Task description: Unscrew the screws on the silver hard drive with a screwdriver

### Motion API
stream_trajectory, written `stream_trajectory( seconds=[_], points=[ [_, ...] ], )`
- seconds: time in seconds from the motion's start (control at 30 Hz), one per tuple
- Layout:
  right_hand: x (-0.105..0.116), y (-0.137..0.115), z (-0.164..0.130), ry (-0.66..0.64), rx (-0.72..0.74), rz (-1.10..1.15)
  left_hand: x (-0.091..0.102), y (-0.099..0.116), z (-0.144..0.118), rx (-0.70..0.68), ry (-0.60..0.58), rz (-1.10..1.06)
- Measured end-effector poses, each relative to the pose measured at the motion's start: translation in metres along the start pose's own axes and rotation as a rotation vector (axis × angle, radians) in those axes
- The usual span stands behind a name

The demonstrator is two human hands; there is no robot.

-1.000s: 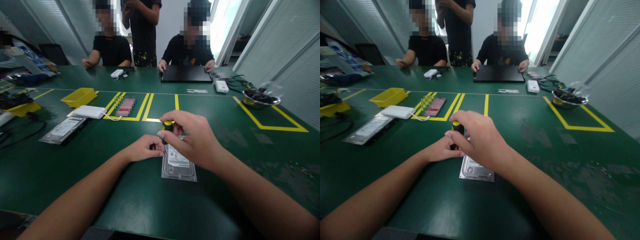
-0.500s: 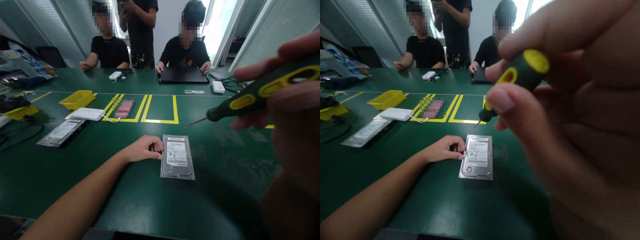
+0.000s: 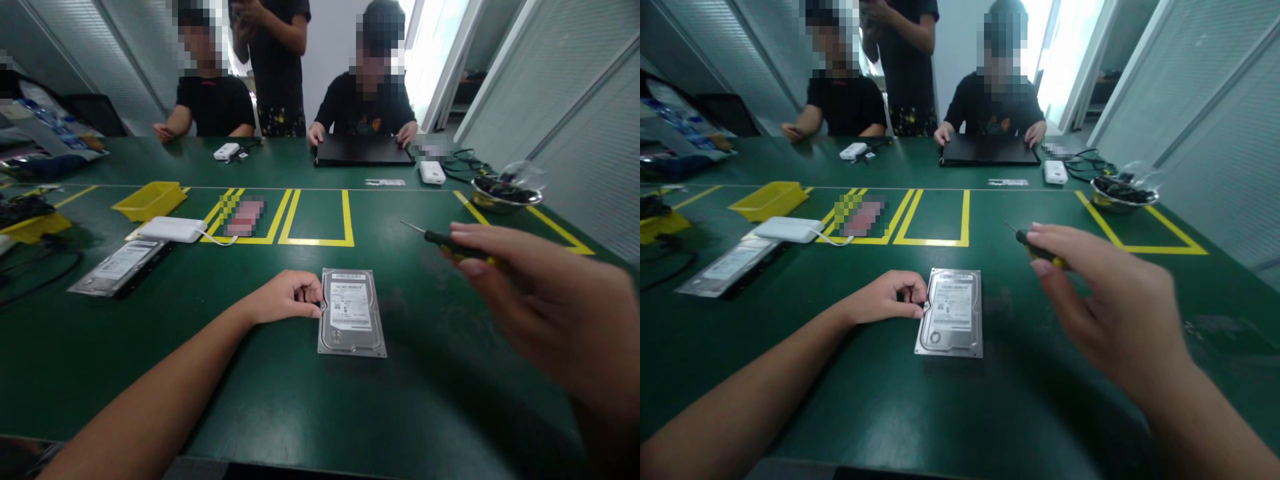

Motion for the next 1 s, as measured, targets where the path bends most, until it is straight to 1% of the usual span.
stream_trajectory(
  seconds=[0.03, 0.07, 0.13, 0.17, 0.23, 0.3, 0.4, 0.53, 0.83, 1.0],
  points=[
    [-0.009, 0.006, -0.005, -0.005, 0.024, -0.096, 0.000, 0.000, 0.000, 0.003, 0.002, 0.002],
    [-0.019, 0.013, -0.011, -0.045, 0.050, -0.140, 0.000, 0.000, 0.000, 0.003, 0.004, 0.004],
    [-0.040, 0.030, -0.025, -0.111, 0.138, -0.142, 0.000, 0.001, 0.000, -0.001, 0.005, 0.008],
    [-0.049, 0.039, -0.031, -0.170, 0.156, -0.132, 0.000, 0.002, 0.000, -0.002, 0.004, 0.008],
    [-0.063, 0.056, -0.041, -0.243, 0.150, -0.127, 0.000, 0.003, 0.000, 0.001, 0.005, 0.002],
    [-0.071, 0.069, -0.046, -0.271, 0.139, -0.145, 0.000, 0.003, 0.000, 0.005, 0.007, -0.004],
    [-0.076, 0.077, -0.047, -0.294, 0.173, -0.205, 0.000, 0.004, 0.000, 0.002, 0.010, -0.002],
    [-0.081, 0.075, -0.043, -0.319, 0.203, -0.258, 0.000, 0.002, 0.000, -0.002, 0.003, 0.019],
    [-0.091, 0.072, -0.040, -0.337, 0.185, -0.289, -0.001, 0.001, -0.001, 0.001, 0.005, 0.035],
    [-0.093, 0.075, -0.041, -0.328, 0.137, -0.311, 0.000, 0.001, -0.001, 0.005, 0.008, 0.031]
  ],
)
Point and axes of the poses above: each hand's wrist, its own z-axis towards the middle knuckle, its own x-axis out of the back of the hand, y = z × x, the point moved 1 cm from there along z, towards the middle knuckle, and after that the axes turned 1 degree about -x, right-handed, at the moved point
